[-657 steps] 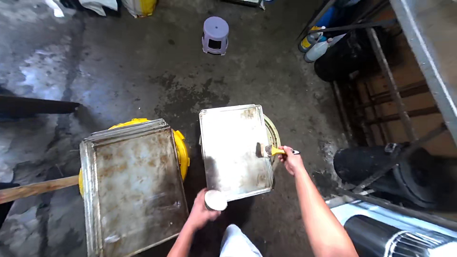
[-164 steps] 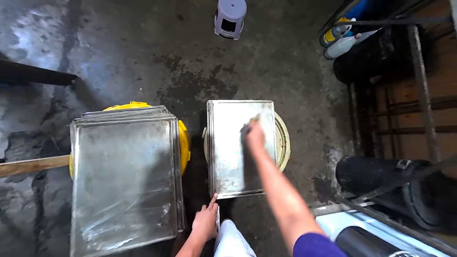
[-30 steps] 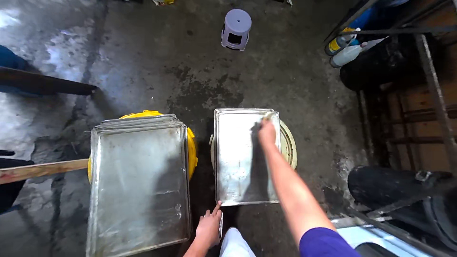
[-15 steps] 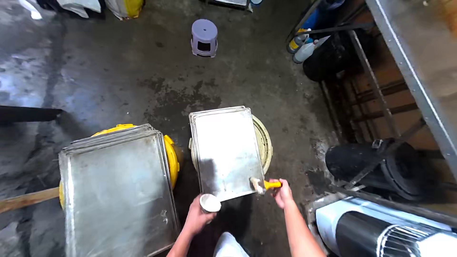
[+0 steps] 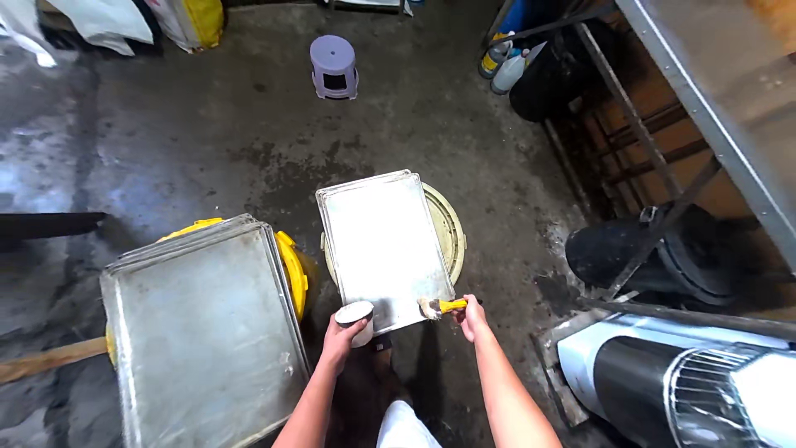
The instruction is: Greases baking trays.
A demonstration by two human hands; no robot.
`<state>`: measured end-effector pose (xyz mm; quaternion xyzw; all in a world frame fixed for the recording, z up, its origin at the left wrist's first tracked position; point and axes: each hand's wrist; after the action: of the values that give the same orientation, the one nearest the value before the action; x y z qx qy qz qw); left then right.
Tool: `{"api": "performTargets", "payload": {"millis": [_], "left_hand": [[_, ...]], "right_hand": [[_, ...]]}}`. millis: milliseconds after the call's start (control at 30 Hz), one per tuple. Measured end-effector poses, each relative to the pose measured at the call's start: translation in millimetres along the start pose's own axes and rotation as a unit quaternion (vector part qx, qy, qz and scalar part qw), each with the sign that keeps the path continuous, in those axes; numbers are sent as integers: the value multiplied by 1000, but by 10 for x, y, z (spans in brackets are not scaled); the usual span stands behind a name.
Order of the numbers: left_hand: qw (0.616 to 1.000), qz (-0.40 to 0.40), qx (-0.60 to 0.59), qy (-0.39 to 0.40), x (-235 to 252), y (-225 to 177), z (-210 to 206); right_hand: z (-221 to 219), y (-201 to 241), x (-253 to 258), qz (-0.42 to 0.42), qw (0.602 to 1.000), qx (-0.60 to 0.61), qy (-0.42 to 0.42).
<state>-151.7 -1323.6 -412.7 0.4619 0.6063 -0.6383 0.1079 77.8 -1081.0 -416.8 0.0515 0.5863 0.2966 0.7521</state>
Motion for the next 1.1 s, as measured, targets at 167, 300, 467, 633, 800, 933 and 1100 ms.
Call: {"api": "performTargets", "payload": {"millis": [167, 300, 467, 633, 800, 933, 1100], "left_hand": [[997, -24, -79, -7, -76, -122, 70], [976, -96, -176, -81, -186, -293, 17], [957, -183, -192, -115, -391, -574, 388], [946, -196, -201, -163, -1036, -642, 1427], [943, -188, -201, -185, -1665, -422, 2754], [956, -151, -182, -175, -1733, -190, 3487], [958, -210, 34, -193, -1671, -168, 3899]], "right_hand": [[69, 1, -195, 0, 998, -54, -8], [31, -48, -481, 12, 990, -138, 30], [-211, -294, -931, 56, 982, -168, 71], [-540, -837, -1763, 98, 971, -166, 140], [-1040, -1597, -2469, 120, 949, -209, 201], [-1580, -2067, -2615, 113, 943, -244, 194], [-1696, -2005, -2686, 189, 919, -278, 204]]}}
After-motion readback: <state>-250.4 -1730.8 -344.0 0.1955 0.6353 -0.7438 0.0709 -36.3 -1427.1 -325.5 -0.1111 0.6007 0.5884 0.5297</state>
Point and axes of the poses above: each hand's wrist, its own x-axis towards the middle knuckle, its own z-axis out of the back of the hand, y = z × x, and after that the axes turned 11 degrees about -x, right-handed
